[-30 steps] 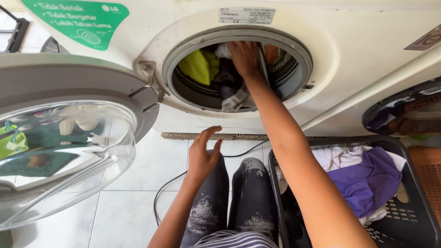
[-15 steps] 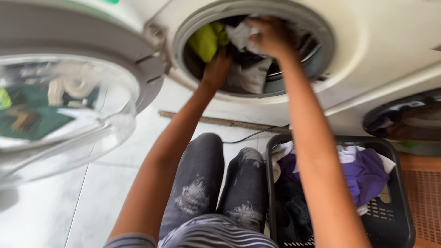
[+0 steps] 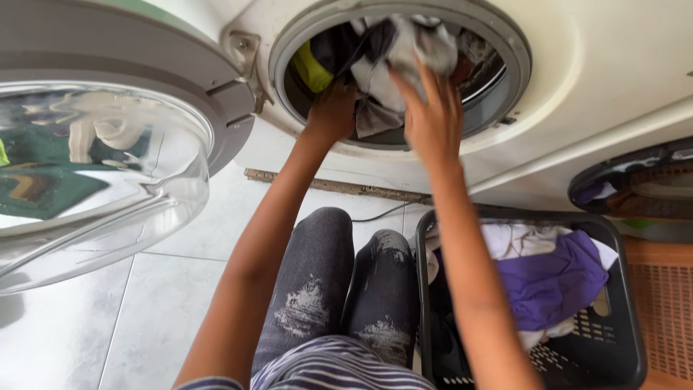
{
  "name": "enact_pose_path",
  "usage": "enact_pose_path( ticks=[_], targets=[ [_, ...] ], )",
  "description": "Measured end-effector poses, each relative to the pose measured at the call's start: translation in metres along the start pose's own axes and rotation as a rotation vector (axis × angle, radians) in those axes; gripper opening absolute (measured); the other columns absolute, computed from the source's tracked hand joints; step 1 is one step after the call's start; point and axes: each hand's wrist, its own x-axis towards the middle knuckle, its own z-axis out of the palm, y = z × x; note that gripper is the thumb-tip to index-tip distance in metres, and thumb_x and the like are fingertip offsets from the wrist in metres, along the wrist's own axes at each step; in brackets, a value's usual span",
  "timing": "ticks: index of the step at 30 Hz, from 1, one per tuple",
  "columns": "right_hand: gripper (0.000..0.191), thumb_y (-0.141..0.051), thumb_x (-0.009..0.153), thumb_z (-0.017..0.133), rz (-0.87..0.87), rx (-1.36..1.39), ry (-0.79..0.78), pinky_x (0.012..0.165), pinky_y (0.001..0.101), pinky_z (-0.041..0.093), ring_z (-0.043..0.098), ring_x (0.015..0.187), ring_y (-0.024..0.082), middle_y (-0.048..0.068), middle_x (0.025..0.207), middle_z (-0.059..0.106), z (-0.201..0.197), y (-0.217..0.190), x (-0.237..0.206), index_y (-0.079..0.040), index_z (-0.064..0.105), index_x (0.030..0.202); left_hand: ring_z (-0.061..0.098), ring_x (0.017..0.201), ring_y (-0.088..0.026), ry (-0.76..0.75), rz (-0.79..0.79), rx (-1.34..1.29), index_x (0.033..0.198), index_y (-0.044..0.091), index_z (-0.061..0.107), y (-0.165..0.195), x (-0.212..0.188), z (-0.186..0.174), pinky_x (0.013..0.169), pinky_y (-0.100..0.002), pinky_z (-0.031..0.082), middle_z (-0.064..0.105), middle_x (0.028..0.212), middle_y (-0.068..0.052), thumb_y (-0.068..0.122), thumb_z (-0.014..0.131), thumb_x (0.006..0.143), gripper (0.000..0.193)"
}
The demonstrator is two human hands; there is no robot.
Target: The person sits in front of a front-loading washing machine and sorts laundry from plastic baskets, placing items of clothing one at a time into the washer drum. They move baskets around, open the washer door, and load whites and colored garments until the drum is filled.
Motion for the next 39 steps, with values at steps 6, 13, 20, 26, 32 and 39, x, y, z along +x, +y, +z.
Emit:
enact_pose_path(
  ticks=[6,13,20,26,32,39],
  targets=[
    [0.027,-0.009,0.093,0.076,0.030,0.144,0.315,0.112,0.0468,0.043,0.054,0.128,0.032,0.004,0.133,0.054,0.007,-0.043,-0.054,-0.019,0.071,0.119,0.056,0.136,-0.030,0.470,0.257,-0.050,0.137,0.031,0.064,0.058,-0.063,-0.041,0.108,-0.055,0.045,0.051,0.150,-0.002,0.021,0.067,0.100,0.039],
    [0.033,-0.008,0.089,0.074,-0.038,0.095,-0.116,0.082,0.0394,0.055,0.065,0.099,0.026,-0.001,0.111,0.072,0.037,-0.044,-0.047,-0.021,0.077,0.120,0.015,0.150,-0.056,0.403,0.123,0.521,0.147,0.042,0.055,0.016,0.028,0.009,0.101,-0.093,0.009,0.026,0.169,-0.011,0.015,0.066,0.091,0.063],
    [0.045,-0.005,0.095,0.054,0.267,0.250,-0.563,0.081,0.0408,0.058,0.074,0.092,0.027,0.007,0.112,0.076,0.041,-0.015,0.040,-0.026,0.073,0.129,0.024,0.148,-0.050,0.021,-0.052,0.420,0.145,0.034,0.056,0.021,0.095,-0.021,0.102,-0.083,0.017,0.033,0.165,-0.012,0.012,0.065,0.090,0.061],
    [0.043,-0.027,0.099,0.049,0.192,0.065,-0.755,0.086,0.0573,0.051,0.066,0.097,0.043,0.024,0.107,0.070,0.035,-0.017,0.056,-0.025,0.065,0.139,0.032,0.146,-0.045,-0.132,-0.108,0.408,0.144,0.028,0.057,0.033,0.095,-0.044,0.104,-0.075,0.024,0.039,0.161,-0.012,0.010,0.065,0.088,0.058],
    [0.028,-0.011,0.099,0.058,0.441,0.406,-0.325,0.096,0.0380,0.062,0.077,0.108,0.022,0.003,0.119,0.078,0.012,-0.027,0.036,-0.019,0.075,0.119,0.039,0.144,-0.040,-0.082,-0.075,0.405,0.142,0.021,0.058,0.030,0.088,-0.048,0.105,-0.066,0.032,0.046,0.158,-0.012,0.008,0.064,0.087,0.057],
    [0.058,-0.005,0.098,0.064,-0.077,0.241,-0.093,0.121,0.0486,0.035,0.048,0.143,0.036,0.007,0.164,0.040,0.019,-0.038,0.079,-0.019,0.055,0.153,0.049,0.142,-0.034,0.112,0.128,0.348,0.140,0.013,0.059,0.018,0.040,-0.035,0.107,-0.056,0.040,0.053,0.153,-0.013,0.005,0.063,0.085,0.055]
  ],
)
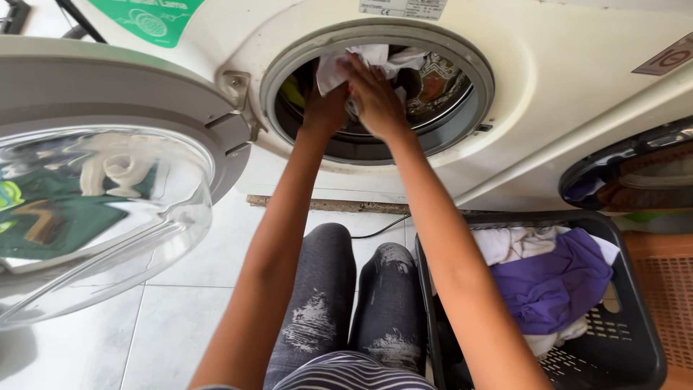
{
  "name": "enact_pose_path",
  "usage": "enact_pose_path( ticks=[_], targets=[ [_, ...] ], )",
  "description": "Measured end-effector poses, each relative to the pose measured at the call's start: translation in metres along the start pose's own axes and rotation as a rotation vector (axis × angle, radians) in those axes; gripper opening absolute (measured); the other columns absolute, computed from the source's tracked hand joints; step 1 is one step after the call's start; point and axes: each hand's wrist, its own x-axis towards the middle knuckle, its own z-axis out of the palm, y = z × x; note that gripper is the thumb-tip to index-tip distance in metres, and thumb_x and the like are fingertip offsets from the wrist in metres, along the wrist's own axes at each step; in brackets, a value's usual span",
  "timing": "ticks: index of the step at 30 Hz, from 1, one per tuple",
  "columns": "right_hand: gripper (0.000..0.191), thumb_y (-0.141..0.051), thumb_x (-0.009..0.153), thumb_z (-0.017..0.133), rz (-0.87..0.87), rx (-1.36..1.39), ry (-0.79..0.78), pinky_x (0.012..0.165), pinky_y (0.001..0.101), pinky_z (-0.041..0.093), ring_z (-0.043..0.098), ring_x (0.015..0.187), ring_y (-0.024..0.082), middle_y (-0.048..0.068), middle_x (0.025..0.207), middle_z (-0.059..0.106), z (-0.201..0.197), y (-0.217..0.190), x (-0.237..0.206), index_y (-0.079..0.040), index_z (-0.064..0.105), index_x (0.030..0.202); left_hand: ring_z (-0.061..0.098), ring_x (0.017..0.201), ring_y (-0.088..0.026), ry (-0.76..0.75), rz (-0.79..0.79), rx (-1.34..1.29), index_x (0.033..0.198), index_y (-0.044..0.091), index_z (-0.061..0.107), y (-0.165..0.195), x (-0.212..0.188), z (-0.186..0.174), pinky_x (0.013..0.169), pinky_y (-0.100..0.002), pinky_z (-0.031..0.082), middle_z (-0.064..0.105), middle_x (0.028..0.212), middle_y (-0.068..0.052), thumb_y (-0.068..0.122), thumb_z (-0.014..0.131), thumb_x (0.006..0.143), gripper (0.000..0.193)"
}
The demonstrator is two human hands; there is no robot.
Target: The person sits in front of a front-loading washing machine and sorts laundry from plastic baskets, placing items of clothing one at a time into the washer drum. They move baskets around, open the washer door, and load whites and colored garments until the drum is filled.
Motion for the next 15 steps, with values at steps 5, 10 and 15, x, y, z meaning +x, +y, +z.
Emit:
enact_pose_path(
  ticks=[5,10,15],
  targets=[
    [0.052,-0.010,0.099,0.065,0.058,-0.011,-0.118,0.118,0.0531,0.034,0.040,0.141,0.038,0.010,0.163,0.038,0.009,0.003,0.015,-0.015,0.056,0.150,0.052,0.143,-0.028,0.016,-0.110,-0.221,0.141,0.016,0.062,0.008,-0.093,0.014,0.116,-0.055,0.040,0.056,0.154,-0.009,0.003,0.060,0.095,0.048],
    [0.040,-0.014,0.086,0.074,0.008,-0.106,-0.061,0.104,0.0561,0.038,0.039,0.140,0.040,0.013,0.154,0.046,0.003,0.003,-0.004,-0.005,0.070,0.125,0.043,0.146,-0.030,0.069,-0.135,-0.250,0.143,0.016,0.056,0.018,-0.129,0.018,0.116,-0.062,0.032,0.047,0.157,-0.007,0.012,0.067,0.092,0.052],
    [0.034,0.000,0.088,0.069,-0.047,-0.106,0.047,0.107,0.0508,0.043,0.048,0.134,0.031,0.004,0.149,0.060,-0.027,-0.009,-0.032,-0.007,0.075,0.121,0.039,0.149,-0.032,0.117,-0.165,-0.305,0.155,0.010,0.041,0.035,-0.128,0.024,0.116,-0.062,0.031,0.035,0.164,-0.012,0.017,0.070,0.091,0.070]
  ],
)
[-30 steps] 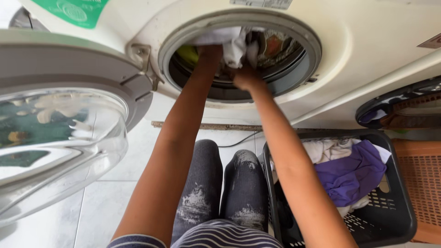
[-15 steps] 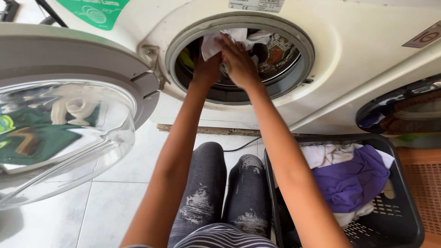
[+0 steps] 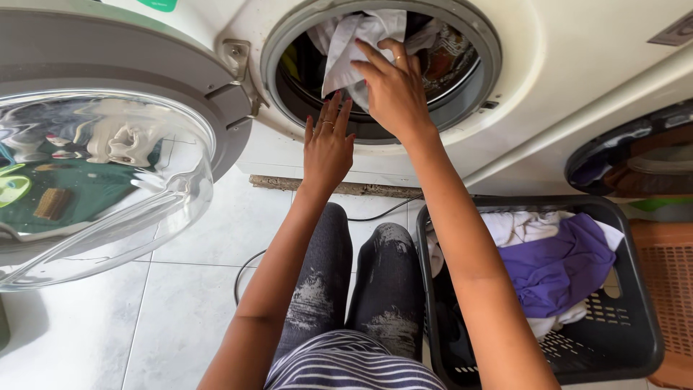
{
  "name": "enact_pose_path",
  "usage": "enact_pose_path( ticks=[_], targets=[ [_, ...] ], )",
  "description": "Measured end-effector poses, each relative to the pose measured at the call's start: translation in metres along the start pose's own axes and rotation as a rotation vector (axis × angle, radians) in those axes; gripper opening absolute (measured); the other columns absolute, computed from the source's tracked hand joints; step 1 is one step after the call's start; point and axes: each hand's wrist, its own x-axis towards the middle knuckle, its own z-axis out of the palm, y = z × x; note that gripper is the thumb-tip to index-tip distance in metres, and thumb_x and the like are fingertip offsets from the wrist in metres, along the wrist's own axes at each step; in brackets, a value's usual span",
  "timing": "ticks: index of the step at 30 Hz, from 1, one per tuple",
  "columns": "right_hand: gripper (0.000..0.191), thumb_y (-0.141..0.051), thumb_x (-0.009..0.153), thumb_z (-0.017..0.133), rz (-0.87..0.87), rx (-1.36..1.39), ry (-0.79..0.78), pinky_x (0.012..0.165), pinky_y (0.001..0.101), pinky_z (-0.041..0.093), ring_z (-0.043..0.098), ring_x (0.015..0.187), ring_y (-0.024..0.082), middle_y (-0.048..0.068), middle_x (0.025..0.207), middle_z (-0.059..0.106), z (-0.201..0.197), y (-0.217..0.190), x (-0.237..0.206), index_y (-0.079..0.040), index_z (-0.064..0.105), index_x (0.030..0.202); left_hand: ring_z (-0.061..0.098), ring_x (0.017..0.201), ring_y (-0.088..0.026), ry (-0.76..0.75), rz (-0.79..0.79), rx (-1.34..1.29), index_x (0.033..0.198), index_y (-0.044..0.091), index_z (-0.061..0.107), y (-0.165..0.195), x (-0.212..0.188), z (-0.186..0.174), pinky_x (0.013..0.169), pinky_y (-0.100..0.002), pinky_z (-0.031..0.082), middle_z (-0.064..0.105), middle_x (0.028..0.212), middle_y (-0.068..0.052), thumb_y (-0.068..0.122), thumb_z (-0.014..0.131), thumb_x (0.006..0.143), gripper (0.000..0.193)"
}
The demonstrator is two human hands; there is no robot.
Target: The person sits in front of a front-loading washing machine and sorts laundry from plastic baskets, placing items of clothing one at a time into the washer drum. They move baskets around, open the washer door, and load whites and colored garments until the drum is filled.
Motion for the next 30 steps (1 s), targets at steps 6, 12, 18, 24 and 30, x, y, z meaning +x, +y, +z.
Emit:
enact_pose_path(
  ticks=[6,12,18,24,30],
  targets=[
    [0.034,0.007,0.087,0.064,0.010,0.095,0.057,0.104,0.0464,0.045,0.052,0.131,0.031,0.004,0.142,0.065,-0.030,-0.005,-0.039,-0.006,0.075,0.115,0.036,0.151,-0.031,-0.048,0.028,0.002,0.154,0.013,0.043,0.012,-0.011,0.016,0.120,-0.062,0.028,0.035,0.163,-0.009,0.021,0.072,0.093,0.068],
    [0.030,0.010,0.090,0.059,0.247,0.151,0.150,0.105,0.0440,0.049,0.059,0.120,0.035,0.009,0.128,0.069,-0.015,-0.011,-0.091,-0.003,0.072,0.114,0.020,0.157,-0.035,-0.045,0.166,-0.042,0.154,0.007,0.042,0.028,-0.033,0.036,0.125,-0.062,0.017,0.025,0.168,-0.016,0.016,0.071,0.088,0.073],
    [0.023,-0.008,0.098,0.066,0.274,0.093,0.037,0.101,0.0449,0.050,0.062,0.119,0.040,0.017,0.131,0.065,0.031,-0.016,-0.095,-0.003,0.067,0.121,0.013,0.157,-0.037,-0.116,0.053,-0.083,0.155,0.003,0.039,0.028,-0.040,0.045,0.123,-0.062,0.015,0.022,0.168,-0.019,0.010,0.065,0.088,0.072],
    [0.045,-0.025,0.092,0.068,0.411,-0.036,-0.302,0.101,0.0491,0.048,0.059,0.121,0.044,0.022,0.141,0.058,0.044,-0.009,-0.045,-0.003,0.063,0.131,0.016,0.160,-0.035,-0.048,-0.064,-0.027,0.153,0.002,0.044,0.021,-0.026,0.007,0.127,-0.059,0.019,0.024,0.169,-0.016,0.002,0.055,0.089,0.065],
    [0.068,-0.056,0.091,0.067,0.260,-0.042,-0.667,0.112,0.0535,0.043,0.057,0.130,0.046,0.026,0.141,0.059,0.016,-0.025,0.032,-0.004,0.064,0.135,0.039,0.149,-0.033,-0.120,-0.010,-0.025,0.133,0.004,0.064,0.040,-0.021,-0.090,0.124,-0.057,0.024,0.051,0.153,-0.019,0.006,0.058,0.082,0.052]
  ],
)
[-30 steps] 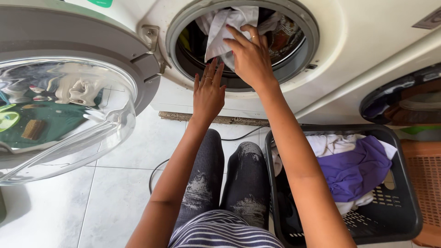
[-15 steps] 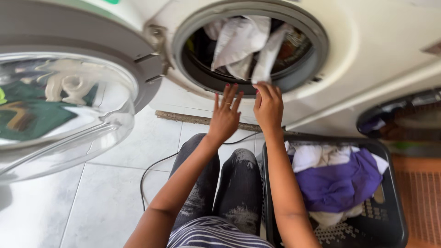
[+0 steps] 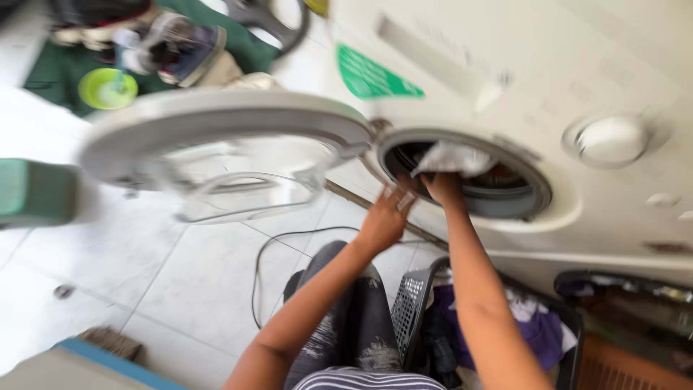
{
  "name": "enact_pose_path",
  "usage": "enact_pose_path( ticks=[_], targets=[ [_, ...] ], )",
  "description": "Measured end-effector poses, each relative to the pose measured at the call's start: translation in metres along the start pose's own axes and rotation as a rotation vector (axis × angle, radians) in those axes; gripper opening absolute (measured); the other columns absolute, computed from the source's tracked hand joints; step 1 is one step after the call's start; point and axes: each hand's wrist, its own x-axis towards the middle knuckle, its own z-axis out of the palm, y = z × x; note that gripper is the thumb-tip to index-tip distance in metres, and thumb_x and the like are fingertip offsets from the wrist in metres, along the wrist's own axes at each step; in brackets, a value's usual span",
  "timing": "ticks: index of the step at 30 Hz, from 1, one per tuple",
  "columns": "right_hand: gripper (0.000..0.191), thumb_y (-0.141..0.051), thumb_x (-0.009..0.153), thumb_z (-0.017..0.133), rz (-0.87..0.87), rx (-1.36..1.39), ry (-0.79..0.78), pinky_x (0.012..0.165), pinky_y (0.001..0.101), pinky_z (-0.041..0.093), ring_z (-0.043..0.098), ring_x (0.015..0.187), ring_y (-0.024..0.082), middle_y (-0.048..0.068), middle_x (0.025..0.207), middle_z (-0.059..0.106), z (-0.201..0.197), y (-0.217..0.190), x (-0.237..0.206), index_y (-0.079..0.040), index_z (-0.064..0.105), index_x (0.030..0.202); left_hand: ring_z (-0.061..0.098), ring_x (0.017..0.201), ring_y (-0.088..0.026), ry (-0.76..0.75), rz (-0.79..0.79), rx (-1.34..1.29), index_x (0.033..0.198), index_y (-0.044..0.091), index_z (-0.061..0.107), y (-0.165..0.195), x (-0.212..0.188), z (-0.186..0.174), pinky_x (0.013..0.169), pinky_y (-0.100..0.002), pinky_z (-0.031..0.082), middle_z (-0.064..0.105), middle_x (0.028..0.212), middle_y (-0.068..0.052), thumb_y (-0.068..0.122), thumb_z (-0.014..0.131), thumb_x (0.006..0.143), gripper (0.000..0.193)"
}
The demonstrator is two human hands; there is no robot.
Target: The person sits in front of a front-loading washing machine and sorts laundry from plastic baskets, placing items of clothing one at a time into the washer drum. They move baskets around, open the washer door, and load whites and colored garments until the drum is filled.
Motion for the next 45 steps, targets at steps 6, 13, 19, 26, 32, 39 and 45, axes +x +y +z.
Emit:
enact_pose_path(
  ticks=[6,13,19,26,32,39,45],
  targets=[
    [0.046,-0.037,0.092,0.063,0.350,-0.020,-0.254,0.095,0.0540,0.053,0.064,0.115,0.045,0.027,0.128,0.065,-0.063,-0.043,-0.019,-0.003,0.070,0.122,0.057,0.136,-0.021,0.239,0.068,-0.164,0.117,0.014,0.071,0.028,-0.028,-0.079,0.124,-0.058,0.025,0.068,0.132,-0.001,0.005,0.062,0.087,0.033],
    [0.027,-0.027,0.084,0.066,0.247,0.261,-0.325,0.089,0.0469,0.056,0.070,0.101,0.037,0.013,0.106,0.075,-0.117,-0.073,-0.097,-0.015,0.080,0.104,0.032,0.147,-0.043,0.601,-0.393,0.223,0.146,0.002,0.055,-0.043,-0.043,-0.235,0.122,-0.062,0.024,0.044,0.157,-0.018,0.018,0.064,0.098,0.051],
    [0.036,-0.025,0.086,0.074,0.074,0.527,-0.441,0.084,0.0398,0.057,0.074,0.092,0.029,0.013,0.099,0.076,-0.154,-0.061,-0.206,-0.013,0.073,0.120,0.019,0.155,-0.040,0.258,-0.857,0.254,0.145,0.016,0.053,-0.062,-0.026,-0.368,0.117,-0.073,-0.005,0.044,0.155,-0.008,0.072,0.061,0.097,0.075],
    [0.037,-0.019,0.086,0.072,0.299,0.625,-0.574,0.080,0.0366,0.058,0.076,0.087,0.023,0.010,0.097,0.079,-0.215,-0.036,-0.340,-0.010,0.072,0.122,0.053,0.127,-0.043,0.028,-0.939,0.284,0.132,0.012,0.058,0.008,-0.048,-0.377,0.105,-0.060,0.035,0.064,0.129,-0.016,0.049,0.065,0.099,0.050],
    [0.035,-0.019,0.088,0.070,0.294,0.620,-0.658,0.081,0.0348,0.059,0.077,0.090,0.021,0.008,0.097,0.081,-0.277,-0.041,-0.386,-0.011,0.072,0.122,0.070,0.102,-0.037,-0.301,-0.948,0.177,0.144,0.020,0.059,0.113,-0.071,-0.343,0.096,-0.053,0.050,0.074,0.109,-0.017,0.025,0.062,0.093,0.051],
    [0.038,-0.022,0.088,0.074,0.230,0.686,-0.398,0.086,0.0394,0.059,0.075,0.100,0.028,0.011,0.112,0.076,-0.334,-0.062,-0.383,-0.014,0.070,0.125,0.065,0.110,-0.047,-0.443,-1.034,-0.193,0.131,-0.001,0.048,0.247,0.009,-0.294,0.093,-0.056,0.052,0.068,0.114,-0.029,0.066,0.066,0.091,0.081],
    [0.037,-0.020,0.089,0.072,0.364,0.765,-0.335,0.087,0.0397,0.057,0.073,0.102,0.029,0.010,0.121,0.075,-0.361,-0.058,-0.396,-0.015,0.069,0.126,0.068,0.103,-0.046,-0.277,-1.354,-0.874,0.131,-0.003,0.030,0.295,0.090,-0.255,0.080,-0.061,0.061,0.055,0.124,-0.026,0.055,0.070,0.084,0.085]
  ],
)
